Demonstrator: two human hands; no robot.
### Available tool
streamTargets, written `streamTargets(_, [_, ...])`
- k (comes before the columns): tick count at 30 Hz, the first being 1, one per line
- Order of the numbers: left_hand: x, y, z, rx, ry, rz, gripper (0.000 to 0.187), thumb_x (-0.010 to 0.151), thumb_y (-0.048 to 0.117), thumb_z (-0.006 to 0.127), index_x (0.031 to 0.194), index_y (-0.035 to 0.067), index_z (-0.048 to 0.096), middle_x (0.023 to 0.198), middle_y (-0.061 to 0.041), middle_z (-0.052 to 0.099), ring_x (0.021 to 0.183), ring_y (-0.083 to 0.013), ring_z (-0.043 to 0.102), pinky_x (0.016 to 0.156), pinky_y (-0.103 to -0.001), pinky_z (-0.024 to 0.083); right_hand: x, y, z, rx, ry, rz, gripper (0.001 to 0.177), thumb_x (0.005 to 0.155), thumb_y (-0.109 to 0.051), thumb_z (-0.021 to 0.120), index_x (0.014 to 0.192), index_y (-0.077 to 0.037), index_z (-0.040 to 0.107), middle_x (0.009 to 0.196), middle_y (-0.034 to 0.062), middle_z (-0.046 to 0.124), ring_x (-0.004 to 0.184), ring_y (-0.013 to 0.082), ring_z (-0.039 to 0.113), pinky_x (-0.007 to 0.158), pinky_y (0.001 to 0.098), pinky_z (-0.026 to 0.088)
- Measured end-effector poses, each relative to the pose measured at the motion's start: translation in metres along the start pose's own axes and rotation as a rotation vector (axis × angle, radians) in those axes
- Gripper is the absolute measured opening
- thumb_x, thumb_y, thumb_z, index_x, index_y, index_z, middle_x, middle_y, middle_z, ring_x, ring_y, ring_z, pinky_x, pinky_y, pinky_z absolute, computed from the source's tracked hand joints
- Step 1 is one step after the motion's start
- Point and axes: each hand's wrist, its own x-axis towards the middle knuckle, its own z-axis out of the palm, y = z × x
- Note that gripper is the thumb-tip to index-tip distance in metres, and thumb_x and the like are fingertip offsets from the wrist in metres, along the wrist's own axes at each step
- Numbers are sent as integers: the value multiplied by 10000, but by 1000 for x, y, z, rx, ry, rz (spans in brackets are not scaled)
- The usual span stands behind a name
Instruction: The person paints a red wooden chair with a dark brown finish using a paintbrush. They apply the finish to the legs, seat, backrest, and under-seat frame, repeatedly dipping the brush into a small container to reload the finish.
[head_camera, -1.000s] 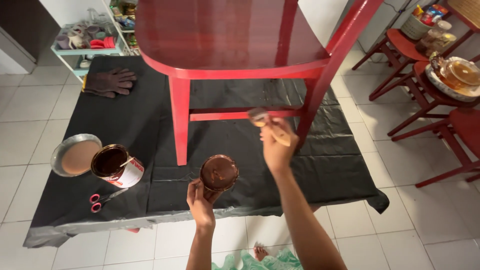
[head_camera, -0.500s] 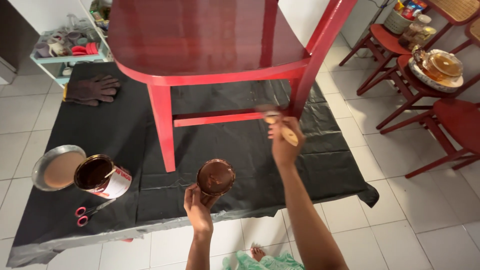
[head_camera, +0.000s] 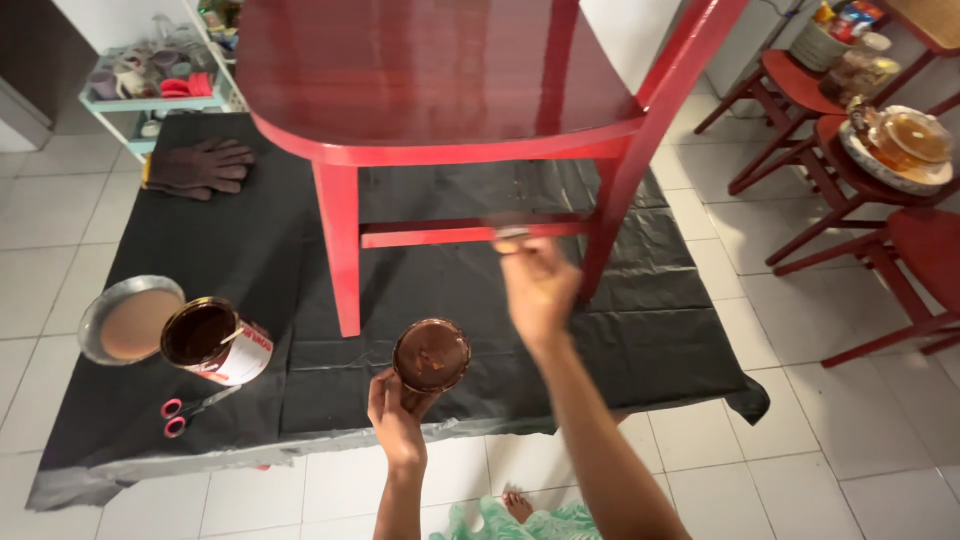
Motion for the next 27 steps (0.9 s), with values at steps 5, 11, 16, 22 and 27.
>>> streamTargets(5, [-3,7,-19,7,58,17,216,1060,171,432,1161,12,537,1098,-170,643,973,-306,719,840,-458,660,-15,-42,78,8,-169,-150,179,911,-9,751,1015,-36,609,872,87,709,762,79,678,649,239,533])
streamTargets(11, [1,10,-28,2,93,22,215,1057,171,432,1165,16,533,1109,-170,638,981,-305,710,841,-467,661,-13,-41,65,33,-313,-190,241,873,4,765,1058,-34,615,895,87,705,776,162,692,687,304,556])
streamTargets(16, [0,10,-29,-16,87,18,208,1052,156,436,1155,7,538,1110,-179,643,988,-304,714,842,-470,663,-14,-35,15,-164,-223,-222,247,820,53,750,1011,-57,639,882,87,690,762,197,696,675,326,560])
streamTargets(22, [-2,15,-35,-14,99,46,210,1054,160,430,1151,9,539,1085,-171,649,964,-283,711,835,-470,662,-20,-17,60,-19,-565,-538,382,774,70,817,1099,-63,666,937,63,660,845,231,664,746,356,554])
streamTargets(27, [0,11,-54,-7,128,76,209,1075,165,433,1154,2,538,1016,-182,643,916,-275,693,847,-468,670,-32,16,40,-25,-525,-446,430,759,83,803,1150,-51,682,1034,106,649,844,204,684,734,335,575])
